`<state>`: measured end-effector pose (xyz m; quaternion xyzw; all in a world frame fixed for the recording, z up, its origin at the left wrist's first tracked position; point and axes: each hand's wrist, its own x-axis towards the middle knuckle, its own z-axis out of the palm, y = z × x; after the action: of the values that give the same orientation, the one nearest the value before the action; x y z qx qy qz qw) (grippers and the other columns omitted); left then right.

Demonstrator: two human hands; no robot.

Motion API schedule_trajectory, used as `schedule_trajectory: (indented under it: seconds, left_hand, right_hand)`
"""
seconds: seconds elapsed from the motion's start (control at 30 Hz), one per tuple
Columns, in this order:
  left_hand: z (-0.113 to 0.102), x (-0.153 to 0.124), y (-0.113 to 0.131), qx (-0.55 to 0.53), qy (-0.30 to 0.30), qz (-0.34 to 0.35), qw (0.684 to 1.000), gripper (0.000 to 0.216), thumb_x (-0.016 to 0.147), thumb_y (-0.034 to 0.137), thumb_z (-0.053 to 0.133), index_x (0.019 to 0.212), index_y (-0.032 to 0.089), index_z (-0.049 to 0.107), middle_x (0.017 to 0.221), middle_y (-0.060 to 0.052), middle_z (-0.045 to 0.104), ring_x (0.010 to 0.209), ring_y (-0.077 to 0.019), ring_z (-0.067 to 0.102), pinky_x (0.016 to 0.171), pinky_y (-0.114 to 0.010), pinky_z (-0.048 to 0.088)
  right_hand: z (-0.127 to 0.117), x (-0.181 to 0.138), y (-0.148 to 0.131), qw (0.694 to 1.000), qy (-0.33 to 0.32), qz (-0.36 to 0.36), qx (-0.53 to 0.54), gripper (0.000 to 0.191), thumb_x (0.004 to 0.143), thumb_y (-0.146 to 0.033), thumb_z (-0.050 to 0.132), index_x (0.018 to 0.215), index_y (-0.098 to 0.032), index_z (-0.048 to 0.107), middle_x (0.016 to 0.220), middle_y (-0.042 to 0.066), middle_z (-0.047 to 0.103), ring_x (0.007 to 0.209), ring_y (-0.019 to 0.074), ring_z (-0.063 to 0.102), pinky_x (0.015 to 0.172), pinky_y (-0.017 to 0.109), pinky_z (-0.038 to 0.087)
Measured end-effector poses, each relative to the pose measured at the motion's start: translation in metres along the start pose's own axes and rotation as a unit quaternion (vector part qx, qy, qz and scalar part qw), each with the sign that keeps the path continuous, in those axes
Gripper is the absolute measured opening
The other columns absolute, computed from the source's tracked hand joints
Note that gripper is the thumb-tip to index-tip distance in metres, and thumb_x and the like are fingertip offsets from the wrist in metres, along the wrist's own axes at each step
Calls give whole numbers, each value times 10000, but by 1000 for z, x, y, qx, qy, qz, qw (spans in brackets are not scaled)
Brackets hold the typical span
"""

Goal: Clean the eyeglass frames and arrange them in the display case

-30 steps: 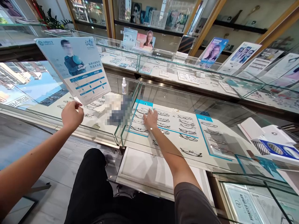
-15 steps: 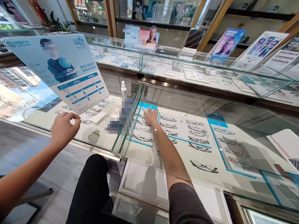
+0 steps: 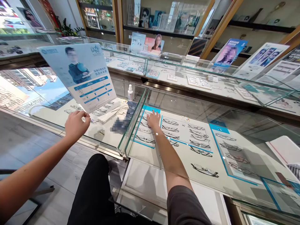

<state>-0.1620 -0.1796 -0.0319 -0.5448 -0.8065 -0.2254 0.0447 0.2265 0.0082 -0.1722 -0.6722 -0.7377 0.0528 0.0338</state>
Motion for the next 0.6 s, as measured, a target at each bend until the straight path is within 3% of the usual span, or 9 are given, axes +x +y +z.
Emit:
schedule_trajectory:
  seconds: [0.07, 0.17, 0.27, 0.43, 0.6]
  left_hand:
    - [0, 0, 0, -19, 5, -5, 1000, 61, 902, 286, 577, 938, 246, 607, 1108, -152, 690, 1195, -403, 616, 963, -520, 536]
    - [1, 1, -2, -69, 36, -37, 996, 203, 919, 309, 595, 1105, 235, 558, 1158, -152, 654, 1170, -379, 619, 973, -508, 529]
    - [1, 1, -3, -100, 53, -49, 992, 328, 951, 355, 598, 1232, 198, 531, 1276, -185, 627, 1258, -372, 601, 1037, -496, 512]
    - [-2, 7, -3, -143, 8, -44, 989, 485, 994, 441, 608, 1396, 180, 539, 1400, -201, 663, 1356, -380, 588, 1102, -493, 482]
    - [-10, 27, -3, -179, -54, -50, 981, 471, 981, 477, 642, 1359, 197, 651, 1405, -168, 743, 1299, -378, 658, 1046, -467, 509]
  right_hand:
    - [-5, -22, -13, 998, 55, -6, 8, 698, 1168, -434, 128, 1551, -85, 596, 1831, 206, 328, 1698, 389, 222, 1374, 591, 128]
    - [-7, -61, -35, 993, 119, -19, 20, 615, 1169, -396, 226, 1531, -67, 599, 1810, 226, 363, 1697, 384, 237, 1372, 577, 138]
    - [-8, -106, -57, 990, 130, -58, 22, 555, 1141, -373, 348, 1519, -68, 616, 1788, 242, 404, 1681, 410, 302, 1361, 599, 194]
    - [-33, -195, -70, 987, 69, -147, -1, 532, 1111, -332, 422, 1530, -78, 627, 1773, 229, 439, 1671, 410, 349, 1373, 574, 225]
    - [-82, -300, -43, 980, -67, -186, -16, 501, 1117, -468, 454, 1428, -184, 726, 1633, 204, 617, 1508, 395, 577, 1249, 569, 446]
